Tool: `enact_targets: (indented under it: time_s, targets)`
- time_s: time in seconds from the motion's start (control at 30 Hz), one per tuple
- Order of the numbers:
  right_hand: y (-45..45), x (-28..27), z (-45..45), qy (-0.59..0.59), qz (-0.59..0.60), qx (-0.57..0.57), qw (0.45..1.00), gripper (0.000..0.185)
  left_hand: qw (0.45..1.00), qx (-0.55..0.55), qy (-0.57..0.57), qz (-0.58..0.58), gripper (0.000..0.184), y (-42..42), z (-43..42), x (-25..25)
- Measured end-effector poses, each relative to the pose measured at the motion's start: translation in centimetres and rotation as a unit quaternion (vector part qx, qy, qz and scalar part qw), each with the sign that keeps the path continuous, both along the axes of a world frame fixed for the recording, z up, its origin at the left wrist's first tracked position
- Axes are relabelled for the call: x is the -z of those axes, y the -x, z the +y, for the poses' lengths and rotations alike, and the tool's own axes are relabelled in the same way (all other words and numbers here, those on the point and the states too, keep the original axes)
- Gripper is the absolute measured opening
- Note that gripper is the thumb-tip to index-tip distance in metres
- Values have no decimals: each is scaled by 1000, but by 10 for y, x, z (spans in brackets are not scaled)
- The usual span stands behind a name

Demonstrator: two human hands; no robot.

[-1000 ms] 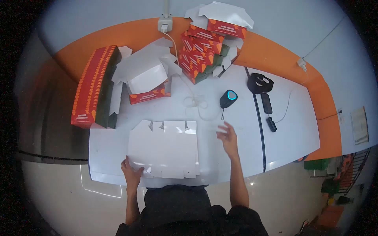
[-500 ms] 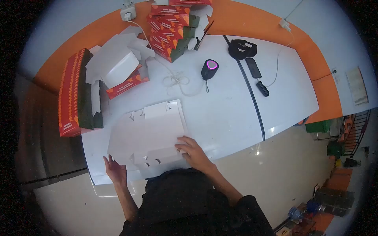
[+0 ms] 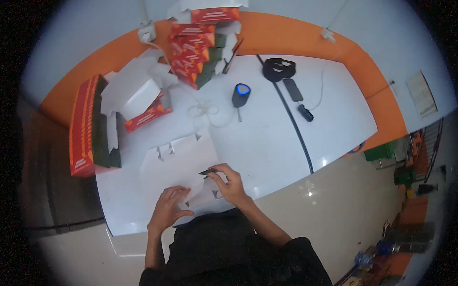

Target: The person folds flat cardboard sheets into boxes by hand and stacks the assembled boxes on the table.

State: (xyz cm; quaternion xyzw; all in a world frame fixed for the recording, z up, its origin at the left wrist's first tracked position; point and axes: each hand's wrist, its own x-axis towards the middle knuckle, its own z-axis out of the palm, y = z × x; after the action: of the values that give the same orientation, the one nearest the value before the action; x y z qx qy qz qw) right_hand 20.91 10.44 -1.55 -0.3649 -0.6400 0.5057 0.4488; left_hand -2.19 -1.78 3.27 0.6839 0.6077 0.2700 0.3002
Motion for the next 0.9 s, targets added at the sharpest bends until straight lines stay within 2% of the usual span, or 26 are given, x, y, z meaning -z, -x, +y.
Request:
enact_targets:
  time_s: [0.03,0.1,0.17,0.23,0.3,0.37,0.4,0.47,0.5,0.6,0.7,0.8,0.83,0.9]
  targets:
    - [-1,2,-1,5,1,-7,1000,17,997,-24,-65,17,32,-4,1,13]
    - [-8,2,-7,-36,20,-44,998,17,986,-97,73,-114,23,5,-2,32]
    - [-14,-8,-12,-50,12,-100,994,18,943,-158,175,-235,15,15,-1,43]
    - [-13,-21,-18,-149,-29,-124,981,20,880,-205,243,-352,11,19,-2,48]
    - [-11,-30,-20,-245,-99,-136,955,22,915,-143,194,-323,12,13,-4,47]
    - [-5,-24,-24,-273,-112,-129,947,24,931,-86,122,-334,13,-9,-1,38]
    - [-3,-18,-26,-285,-120,-127,942,25,921,-112,143,-344,14,-19,-1,36]
    - [-3,5,-27,-247,-85,-54,964,23,899,-167,182,-362,16,-30,-1,34]
    - [-2,7,-25,-230,-67,-18,971,23,907,-149,133,-372,19,-34,1,41]
    - [-4,7,-24,-164,-56,-38,984,21,930,-119,112,-328,19,-33,1,42]
    - [-5,-1,-19,-220,-111,-122,962,24,965,-79,77,-238,19,-36,7,22]
    - [-10,5,-12,-268,-158,-158,937,25,963,-72,105,-237,19,-32,8,19]
    - [-12,12,-13,-237,-208,-194,929,23,974,-77,84,-195,19,-31,8,16]
    - [-15,24,-17,-171,-300,-267,900,20,992,-108,-42,-55,20,-28,6,5]
